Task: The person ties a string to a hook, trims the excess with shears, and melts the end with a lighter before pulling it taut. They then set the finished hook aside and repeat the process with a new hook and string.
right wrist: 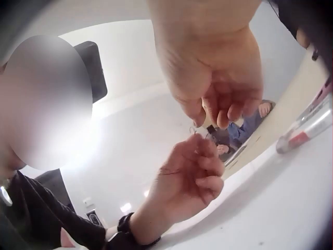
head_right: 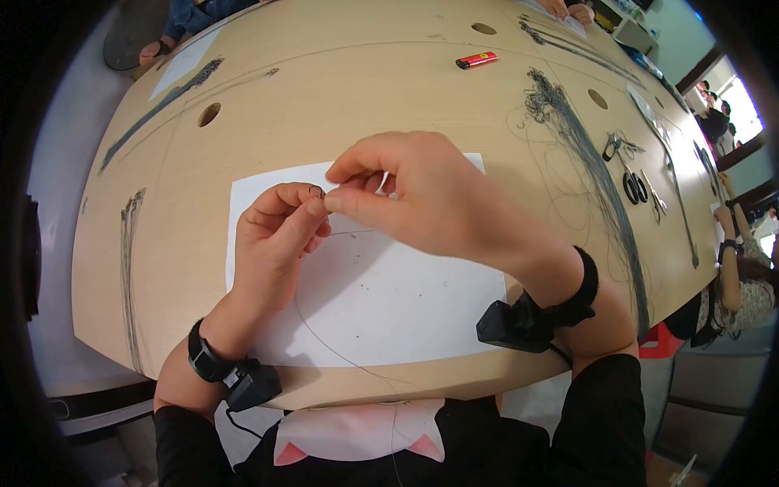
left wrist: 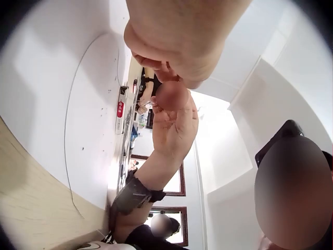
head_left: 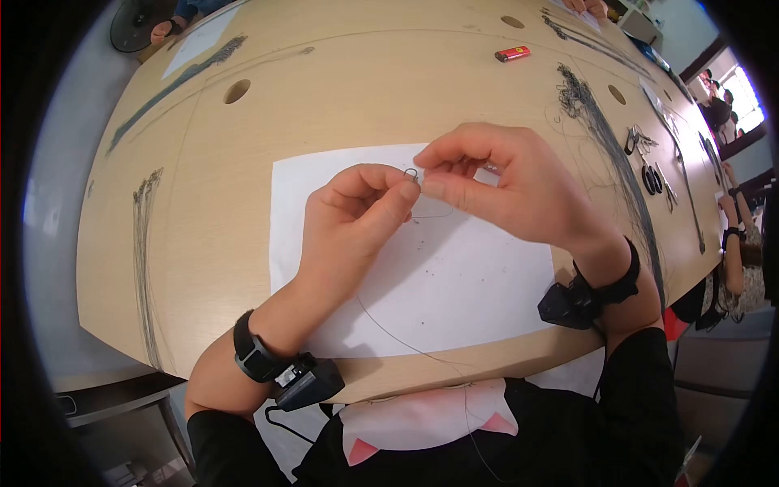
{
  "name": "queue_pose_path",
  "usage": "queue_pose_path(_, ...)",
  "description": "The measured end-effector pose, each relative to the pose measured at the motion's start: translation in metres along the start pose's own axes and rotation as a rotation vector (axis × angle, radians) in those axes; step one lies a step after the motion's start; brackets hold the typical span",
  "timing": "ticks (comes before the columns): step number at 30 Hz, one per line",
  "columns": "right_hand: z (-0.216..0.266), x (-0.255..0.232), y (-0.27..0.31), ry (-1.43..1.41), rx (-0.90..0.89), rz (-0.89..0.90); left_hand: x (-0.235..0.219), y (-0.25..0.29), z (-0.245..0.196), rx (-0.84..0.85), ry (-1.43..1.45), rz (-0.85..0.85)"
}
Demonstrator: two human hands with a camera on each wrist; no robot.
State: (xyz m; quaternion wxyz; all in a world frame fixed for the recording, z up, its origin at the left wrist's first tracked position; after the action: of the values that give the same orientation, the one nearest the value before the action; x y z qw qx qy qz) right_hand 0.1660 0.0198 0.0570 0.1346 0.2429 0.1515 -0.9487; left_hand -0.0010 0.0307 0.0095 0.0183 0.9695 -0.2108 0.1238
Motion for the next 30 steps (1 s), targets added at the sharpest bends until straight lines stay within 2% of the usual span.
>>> queue_pose_path(2,0.002,0.002,0.001,-0.028,-0.008,0.106,0.0,0.0,0.002,0.022,0.02,0.034)
queue_pose_path(6,0.002,0.006,0.0,-0.053,-0.031,0.037,0.001,0.0,0.001,0.028,-0.027,0.051)
queue_pose_path(11,0.004,0.01,0.004,0.139,0.002,0.018,0.003,0.002,-0.002,0.047,-0.051,0.048)
queue_pose_path(15,-0.005,-0.008,0.0,0.226,-0.071,0.074,0.001,0.001,0.0,0.053,-0.084,0.047)
queue_pose_path(17,-0.018,-0.031,-0.005,0.544,0.091,0.064,-0.001,-0.001,0.0,0.043,-0.071,-0.037)
queue_pose_path(18,-0.028,-0.039,-0.004,0.548,0.087,0.066,-0.001,-0.002,0.0,0.048,-0.069,-0.039)
queue_pose_path(20,-0.051,-0.043,-0.002,0.844,0.116,0.147,-0.003,-0.003,0.001,0.013,0.019,-0.046)
queue_pose_path(24,-0.061,-0.038,-0.004,0.805,0.133,0.21,-0.003,-0.002,-0.001,0.011,0.028,-0.058)
queue_pose_path(26,-0.055,-0.034,-0.005,0.795,0.206,0.226,-0.004,-0.001,-0.002,-0.022,0.042,-0.06)
queue_pose_path(30,-0.046,-0.034,-0.007,0.748,0.197,0.192,-0.005,-0.001,-0.003,-0.02,0.078,-0.052)
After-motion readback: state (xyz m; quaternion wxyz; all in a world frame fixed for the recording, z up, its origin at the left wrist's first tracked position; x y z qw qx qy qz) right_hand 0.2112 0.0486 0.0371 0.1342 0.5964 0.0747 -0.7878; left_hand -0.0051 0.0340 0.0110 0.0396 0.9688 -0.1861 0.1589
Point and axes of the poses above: each hand's wrist, its own y-axis away from the middle knuckle, its own x-axis out of the palm, z = x × y, the point moved 1 cm from there along -y, towards the middle knuckle, and after that the axes turned 2 degrees about z, right-handed, at the moved point
